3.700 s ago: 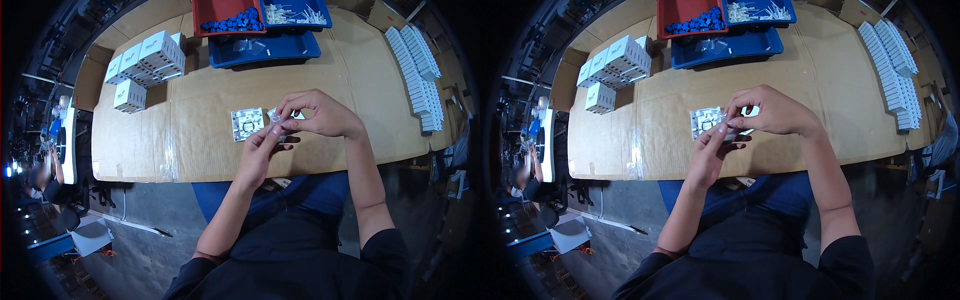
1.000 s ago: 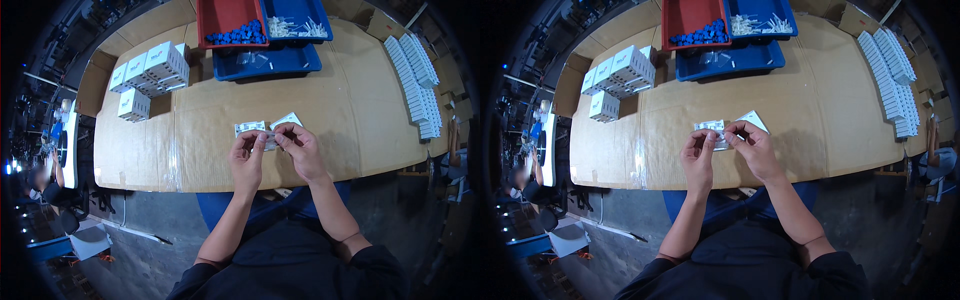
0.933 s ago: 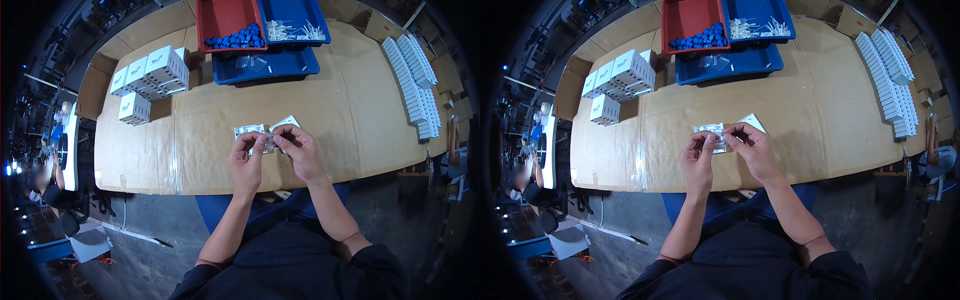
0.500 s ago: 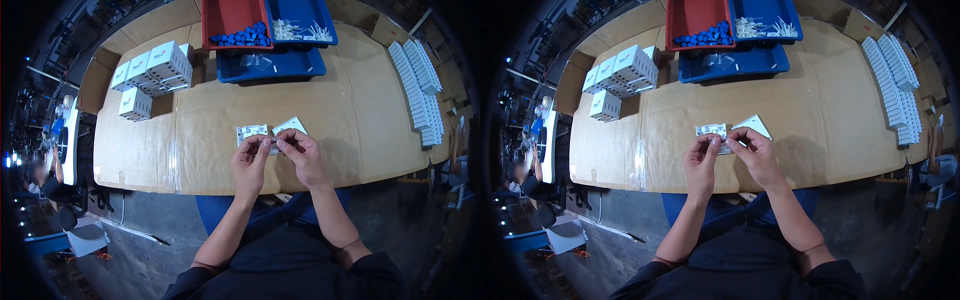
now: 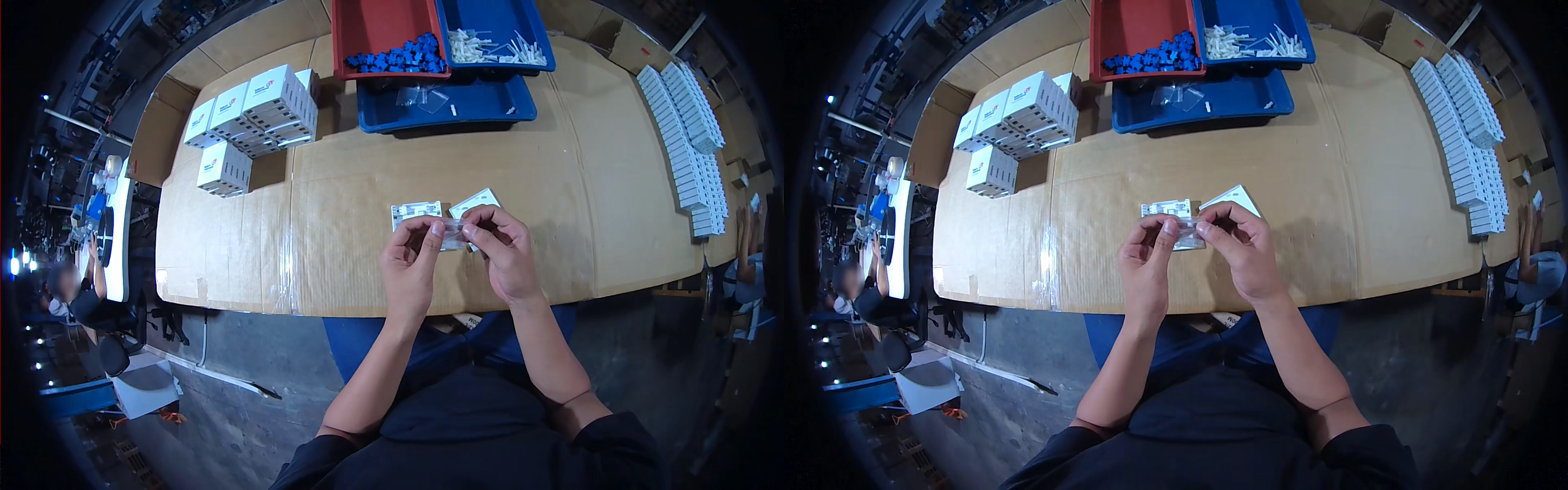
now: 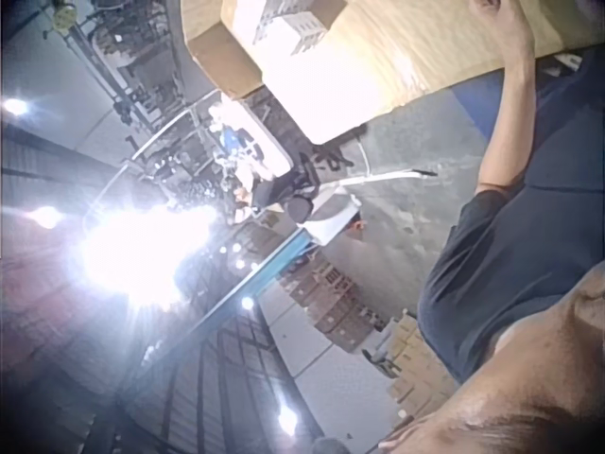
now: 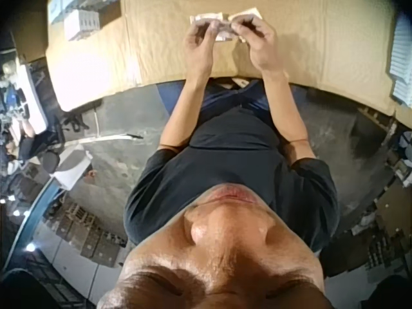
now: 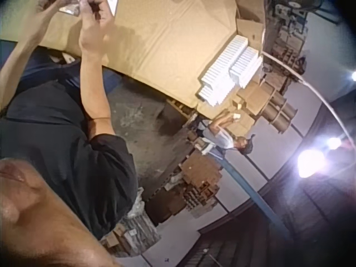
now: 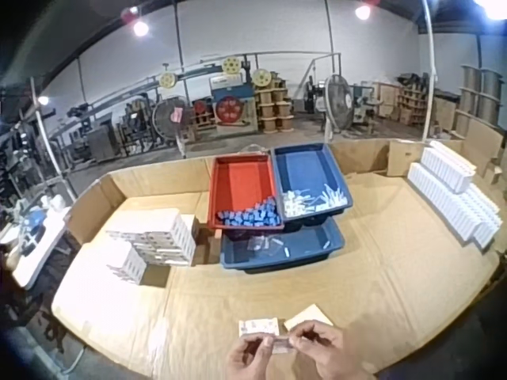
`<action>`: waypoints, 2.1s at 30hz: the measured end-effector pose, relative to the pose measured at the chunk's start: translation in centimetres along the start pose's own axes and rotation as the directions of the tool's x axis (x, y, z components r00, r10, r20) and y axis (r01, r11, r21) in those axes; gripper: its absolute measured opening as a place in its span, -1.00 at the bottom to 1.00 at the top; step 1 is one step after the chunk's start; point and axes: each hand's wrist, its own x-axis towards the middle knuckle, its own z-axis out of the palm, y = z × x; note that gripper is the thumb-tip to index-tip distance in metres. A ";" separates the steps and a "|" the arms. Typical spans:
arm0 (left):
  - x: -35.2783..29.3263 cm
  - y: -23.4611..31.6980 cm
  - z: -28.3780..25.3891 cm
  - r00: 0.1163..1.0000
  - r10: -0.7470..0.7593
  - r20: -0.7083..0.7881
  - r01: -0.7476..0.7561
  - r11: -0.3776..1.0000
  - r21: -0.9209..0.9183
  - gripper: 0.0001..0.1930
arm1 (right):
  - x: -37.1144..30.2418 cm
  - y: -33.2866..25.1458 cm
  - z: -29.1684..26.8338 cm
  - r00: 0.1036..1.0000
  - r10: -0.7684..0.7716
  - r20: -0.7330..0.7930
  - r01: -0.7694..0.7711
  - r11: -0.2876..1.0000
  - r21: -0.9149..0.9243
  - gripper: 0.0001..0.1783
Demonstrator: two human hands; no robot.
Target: Packing electronic parts and components into a small cardboard box.
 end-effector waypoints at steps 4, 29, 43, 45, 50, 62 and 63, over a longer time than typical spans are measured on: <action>-0.2 0.0 -0.4 1.000 -0.014 -0.005 0.014 1.000 0.012 -0.85 | 0.1 0.5 -0.2 0.999 -0.037 0.037 0.037 0.999 0.010 -0.89; 0.0 0.5 0.1 0.998 -0.009 0.065 0.003 0.996 0.090 -0.81 | 0.0 -0.3 -0.4 0.998 0.050 0.036 -0.048 0.997 -0.057 -0.90; 0.5 -0.5 -2.5 0.905 -0.416 0.093 0.426 0.877 -0.222 -0.80 | 0.5 -1.0 -2.1 0.968 -0.080 0.237 0.108 0.988 -0.108 -0.86; 0.6 -0.2 -2.2 0.923 -0.376 0.077 0.383 0.886 -0.263 -0.82 | 0.7 -1.2 -2.0 0.984 -0.003 0.176 0.016 0.997 -0.072 -0.76; 0.4 -0.6 -1.7 0.960 -0.278 0.030 0.279 0.944 -0.178 -0.86 | 0.3 -1.6 -1.7 0.982 0.119 0.144 -0.114 0.993 -0.044 -0.70; 0.4 -0.2 -1.5 0.997 -0.023 0.071 0.021 1.000 0.023 -0.90 | 0.5 -0.8 -1.3 0.989 0.072 0.126 -0.050 0.984 -0.173 -0.64; 0.4 -0.3 -2.0 0.994 -0.051 0.092 0.045 0.997 0.062 -0.84 | 0.5 -0.7 -1.1 0.992 0.078 0.096 -0.059 0.981 -0.184 -0.66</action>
